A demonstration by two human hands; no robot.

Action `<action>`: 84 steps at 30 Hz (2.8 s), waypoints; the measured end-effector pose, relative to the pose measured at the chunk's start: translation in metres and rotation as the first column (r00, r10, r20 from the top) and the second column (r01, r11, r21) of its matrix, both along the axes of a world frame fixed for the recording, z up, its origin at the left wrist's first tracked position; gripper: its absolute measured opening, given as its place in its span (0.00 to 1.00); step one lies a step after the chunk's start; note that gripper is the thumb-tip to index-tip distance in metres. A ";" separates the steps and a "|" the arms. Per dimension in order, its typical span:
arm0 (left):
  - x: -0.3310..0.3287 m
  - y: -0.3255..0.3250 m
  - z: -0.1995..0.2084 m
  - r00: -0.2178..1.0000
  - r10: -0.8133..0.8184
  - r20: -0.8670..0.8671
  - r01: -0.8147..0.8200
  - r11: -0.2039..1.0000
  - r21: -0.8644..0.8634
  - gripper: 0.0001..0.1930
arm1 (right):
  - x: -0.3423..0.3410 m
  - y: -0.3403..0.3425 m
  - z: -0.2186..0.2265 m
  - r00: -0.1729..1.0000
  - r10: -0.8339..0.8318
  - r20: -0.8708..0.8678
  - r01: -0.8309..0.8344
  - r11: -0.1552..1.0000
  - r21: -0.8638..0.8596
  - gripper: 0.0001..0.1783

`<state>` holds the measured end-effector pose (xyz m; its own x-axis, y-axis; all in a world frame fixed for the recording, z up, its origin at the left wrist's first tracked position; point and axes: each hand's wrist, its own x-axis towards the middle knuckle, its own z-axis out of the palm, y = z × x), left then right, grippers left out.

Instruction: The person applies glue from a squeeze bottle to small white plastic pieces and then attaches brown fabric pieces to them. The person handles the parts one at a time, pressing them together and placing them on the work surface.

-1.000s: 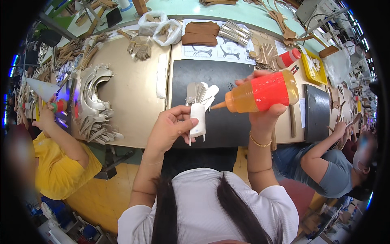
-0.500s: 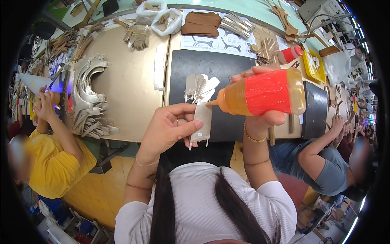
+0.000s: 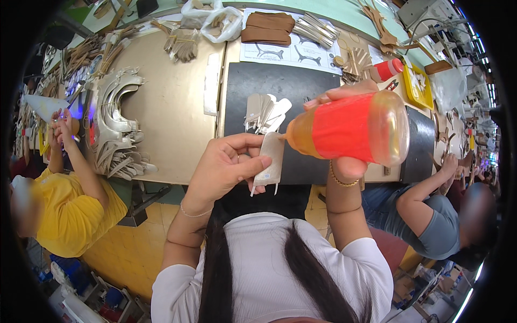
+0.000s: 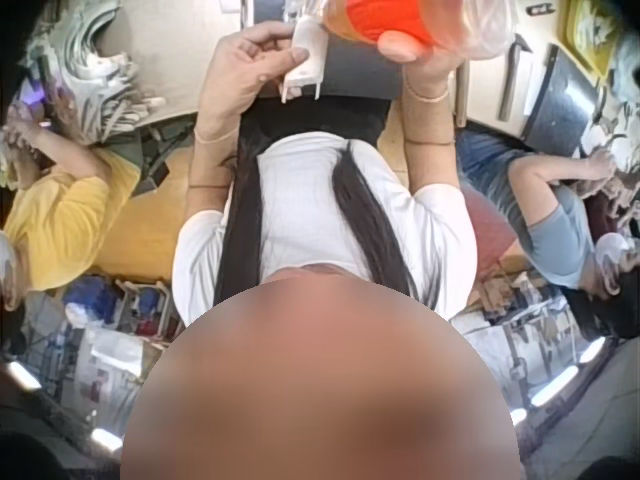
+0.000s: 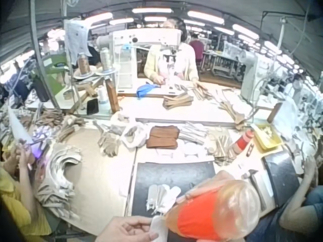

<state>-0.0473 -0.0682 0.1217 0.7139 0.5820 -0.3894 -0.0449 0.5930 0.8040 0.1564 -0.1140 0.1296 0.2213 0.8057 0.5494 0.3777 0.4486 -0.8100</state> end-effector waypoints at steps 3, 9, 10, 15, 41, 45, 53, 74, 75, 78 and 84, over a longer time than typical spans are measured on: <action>0.001 -0.001 0.001 1.000 0.026 -0.013 -0.026 0.999 -0.018 0.15 | 0.003 -0.005 0.002 0.982 0.025 -0.188 -0.017 0.999 0.044 0.60; -0.002 0.001 0.001 1.000 0.029 -0.006 -0.029 0.999 -0.015 0.15 | 0.031 -0.015 0.039 0.551 0.598 -0.582 -0.369 0.800 0.474 0.57; -0.002 0.001 0.001 1.000 0.030 -0.003 -0.030 0.999 -0.014 0.15 | 0.035 -0.018 0.045 0.492 0.631 -0.600 -0.403 0.776 0.485 0.57; 0.001 0.000 0.002 0.999 0.028 0.018 -0.027 0.999 -0.024 0.16 | 0.027 -0.018 0.031 0.564 0.566 -0.601 -0.375 0.824 0.424 0.57; 0.006 -0.001 0.000 0.999 -0.030 -0.024 0.028 0.997 -0.068 0.13 | -0.011 -0.019 0.012 0.993 0.007 -0.118 -0.012 0.999 -0.041 0.51; 0.008 -0.003 -0.002 0.999 -0.042 -0.010 0.041 0.996 -0.081 0.12 | -0.009 -0.019 0.005 0.983 0.078 -0.166 -0.075 0.997 0.025 0.51; -0.001 0.000 -0.010 0.999 0.046 -0.013 -0.047 0.996 -0.075 0.12 | 0.048 -0.043 0.034 0.707 0.546 -0.448 -0.415 0.835 0.362 0.53; 0.000 0.001 -0.012 0.992 0.063 -0.111 -0.067 0.997 -0.036 0.10 | -0.010 -0.018 -0.011 0.982 0.083 -0.170 -0.065 0.992 0.107 0.51; 0.000 0.001 -0.012 0.994 0.059 -0.094 -0.063 0.997 -0.039 0.10 | -0.010 -0.018 -0.012 0.984 0.099 -0.148 -0.083 0.990 0.109 0.52; 0.001 0.001 -0.013 0.996 0.045 -0.083 -0.049 0.998 -0.050 0.10 | -0.013 -0.015 -0.016 0.947 0.186 -0.261 -0.143 0.974 0.176 0.54; 0.000 0.000 -0.018 0.994 0.050 -0.101 -0.055 0.997 -0.045 0.08 | 0.000 -0.007 -0.013 0.481 0.558 -0.676 -0.185 0.818 0.544 0.59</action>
